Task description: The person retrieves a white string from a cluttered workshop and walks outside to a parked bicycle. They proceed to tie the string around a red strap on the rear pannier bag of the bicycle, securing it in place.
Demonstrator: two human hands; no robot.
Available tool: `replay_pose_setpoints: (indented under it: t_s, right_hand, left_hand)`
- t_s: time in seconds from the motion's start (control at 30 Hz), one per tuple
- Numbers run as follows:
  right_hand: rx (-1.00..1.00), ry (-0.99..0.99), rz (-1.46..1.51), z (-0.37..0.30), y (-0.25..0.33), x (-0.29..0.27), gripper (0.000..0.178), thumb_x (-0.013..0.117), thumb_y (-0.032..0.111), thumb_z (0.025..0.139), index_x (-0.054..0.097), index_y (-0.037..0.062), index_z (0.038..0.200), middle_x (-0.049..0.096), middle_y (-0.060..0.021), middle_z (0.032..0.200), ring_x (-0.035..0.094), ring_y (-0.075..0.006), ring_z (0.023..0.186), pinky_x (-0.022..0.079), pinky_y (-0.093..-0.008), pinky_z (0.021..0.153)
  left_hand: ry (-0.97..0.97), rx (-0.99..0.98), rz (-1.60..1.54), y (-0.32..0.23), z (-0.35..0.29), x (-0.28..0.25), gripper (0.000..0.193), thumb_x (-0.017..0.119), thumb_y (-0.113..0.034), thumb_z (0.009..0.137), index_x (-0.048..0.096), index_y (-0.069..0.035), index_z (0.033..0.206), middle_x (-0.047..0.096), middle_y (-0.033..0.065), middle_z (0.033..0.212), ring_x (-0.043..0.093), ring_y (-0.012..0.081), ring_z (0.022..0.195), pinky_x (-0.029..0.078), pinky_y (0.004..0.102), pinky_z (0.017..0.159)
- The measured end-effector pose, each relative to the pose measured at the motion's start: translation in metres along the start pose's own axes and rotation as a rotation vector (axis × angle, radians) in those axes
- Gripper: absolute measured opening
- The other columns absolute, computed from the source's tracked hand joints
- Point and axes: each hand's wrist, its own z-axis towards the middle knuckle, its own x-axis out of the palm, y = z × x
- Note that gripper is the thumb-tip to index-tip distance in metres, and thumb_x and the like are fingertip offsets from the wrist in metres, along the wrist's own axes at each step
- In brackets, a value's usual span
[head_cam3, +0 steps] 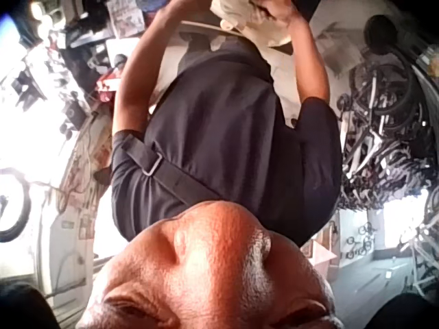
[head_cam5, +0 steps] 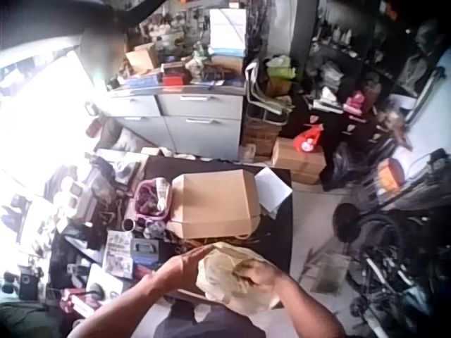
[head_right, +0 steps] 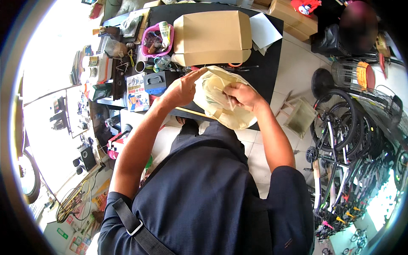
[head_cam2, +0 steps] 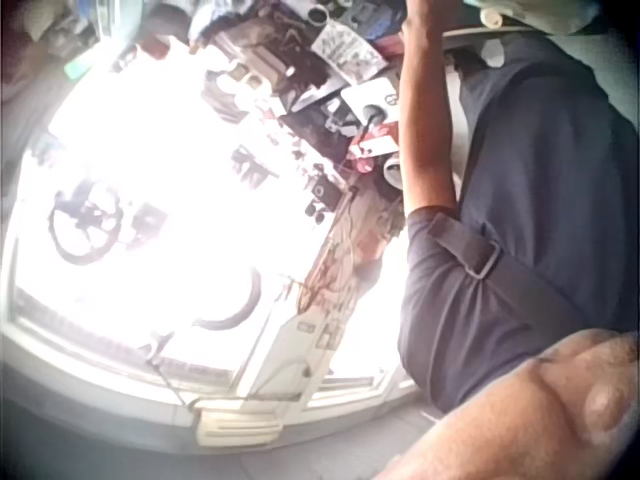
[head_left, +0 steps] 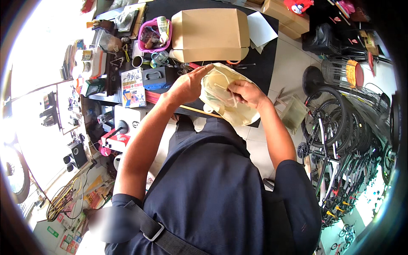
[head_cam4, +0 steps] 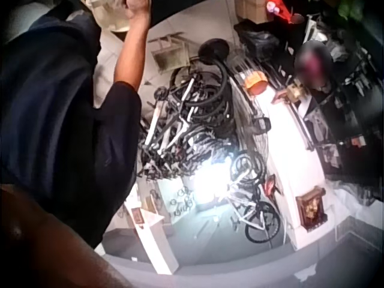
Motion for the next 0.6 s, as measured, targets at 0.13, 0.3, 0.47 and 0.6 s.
replay_pose_setpoints:
  t_s: [0.13,0.3,0.47,0.6]
  right_hand:
    - [-0.092,-0.154,-0.573,-0.019,-0.02,-0.019,0.025,0.064,0.023,0.099,0.077,0.0024,0.104,0.075,-0.0108,0.09,0.066,-0.0174,0.075,0.052,-0.0323,0.07]
    - [-0.017,-0.134,-0.99,-0.027,-0.014,-0.004,0.03,0.066,0.025,0.093,0.079,0.0112,0.116,0.078,-0.0176,0.107,0.074,-0.0314,0.099,0.055,-0.0392,0.092]
    - [0.088,-0.091,-1.125,-0.02,0.008,0.013,0.031,0.068,0.028,0.091,0.081,0.0173,0.117,0.074,-0.017,0.121,0.071,-0.0309,0.113,0.053,-0.0398,0.1]
    - [-0.123,-0.084,-1.027,-0.019,-0.008,0.004,0.032,0.074,0.032,0.09,0.082,0.0178,0.117,0.055,-0.0171,0.154,0.06,-0.0331,0.132,0.047,-0.0408,0.112]
  left_hand:
    - [-0.032,0.028,0.039,-0.005,0.002,0.0,0.069,0.045,0.008,0.087,0.046,-0.007,0.155,0.06,0.0284,0.141,0.059,0.0436,0.13,0.051,0.0472,0.108]
    - [-0.09,0.013,0.032,-0.002,0.006,0.008,0.07,0.045,0.009,0.085,0.047,-0.006,0.154,0.061,0.0299,0.138,0.06,0.0439,0.129,0.05,0.0471,0.109]
    - [-0.122,-0.023,0.006,-0.004,0.004,0.01,0.069,0.046,0.01,0.084,0.05,-0.005,0.151,0.062,0.0293,0.136,0.061,0.0438,0.128,0.05,0.0468,0.108]
    - [-0.13,0.004,-0.041,0.005,0.002,0.011,0.067,0.047,0.009,0.085,0.052,-0.006,0.15,0.062,0.0278,0.137,0.06,0.0428,0.129,0.05,0.0462,0.108]
